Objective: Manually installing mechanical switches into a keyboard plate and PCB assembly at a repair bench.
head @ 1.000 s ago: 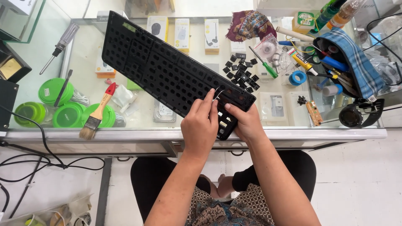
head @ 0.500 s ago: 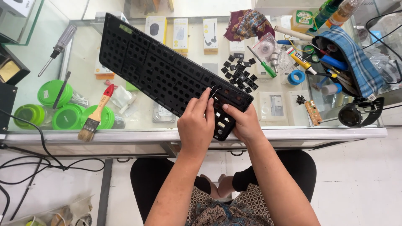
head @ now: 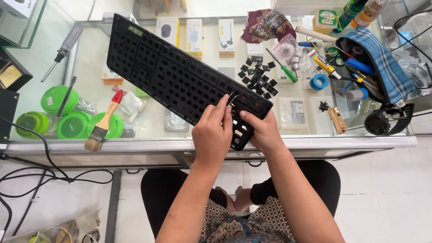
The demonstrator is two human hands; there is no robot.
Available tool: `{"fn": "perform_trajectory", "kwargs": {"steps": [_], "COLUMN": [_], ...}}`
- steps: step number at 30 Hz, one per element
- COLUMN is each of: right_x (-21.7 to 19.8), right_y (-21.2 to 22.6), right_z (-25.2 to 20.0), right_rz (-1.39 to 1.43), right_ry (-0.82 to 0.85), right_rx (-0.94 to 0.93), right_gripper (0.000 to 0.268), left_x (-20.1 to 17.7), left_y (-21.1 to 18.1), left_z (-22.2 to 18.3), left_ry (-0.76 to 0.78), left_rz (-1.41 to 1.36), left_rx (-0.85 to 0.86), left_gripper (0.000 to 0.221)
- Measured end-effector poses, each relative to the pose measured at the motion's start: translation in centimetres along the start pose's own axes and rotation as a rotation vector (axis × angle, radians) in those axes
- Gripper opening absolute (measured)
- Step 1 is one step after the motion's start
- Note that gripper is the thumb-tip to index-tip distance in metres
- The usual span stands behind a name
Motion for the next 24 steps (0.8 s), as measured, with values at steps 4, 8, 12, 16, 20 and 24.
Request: {"fn": "perform_trajectory", "kwargs": {"steps": [4,8,12,16,20,24], "right_x": [0.2,0.3,-0.1,-0.4,-0.6,-0.4], "right_y": [0.0,0.2,-0.3,-0.6,-1.0,-0.7], "right_z": [-0.3,-0.2,-0.1,0.0,0.3,0.1], "right_rz": [0.014,0.012,0.004,0.01,0.003,-0.009], "right_ry": [-0.002,0.001,0.018,0.014,0.026,0.022], "right_rx": [0.0,-0.012,-0.012,-0.013,-0.021,-0.014], "right_gripper": [0.026,0.027,0.028,0.029,0.028,0.029], "left_x": [-0.4,0.0,0.2,0.4,0.4,0.4], "left_y": [-0.5,0.1,0.2,0.1,-0.1,0.1], "left_z": [0.0,0.1,0.0,0.1,-0.1,-0.1], "left_ry": [0.005,0.011,0.021,0.023,0.014,0.017], "left_rz": [0.026,0.025,0.01,0.007,0.032,0.035], "left_rx": [0.006,0.011,0.001,0.006,0.005,-0.009], "left_gripper": [0.024,0.024,0.024,0.025,0.025,0.026]}}
Point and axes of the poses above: each hand's wrist, its own z-axis towards the middle knuckle, its own x-axis out of the palm, y = z × x, the point moved 10 cm from there along z, towards the middle knuckle, and after that the axes turned 8 degrees about -z, right-handed, at the moved point
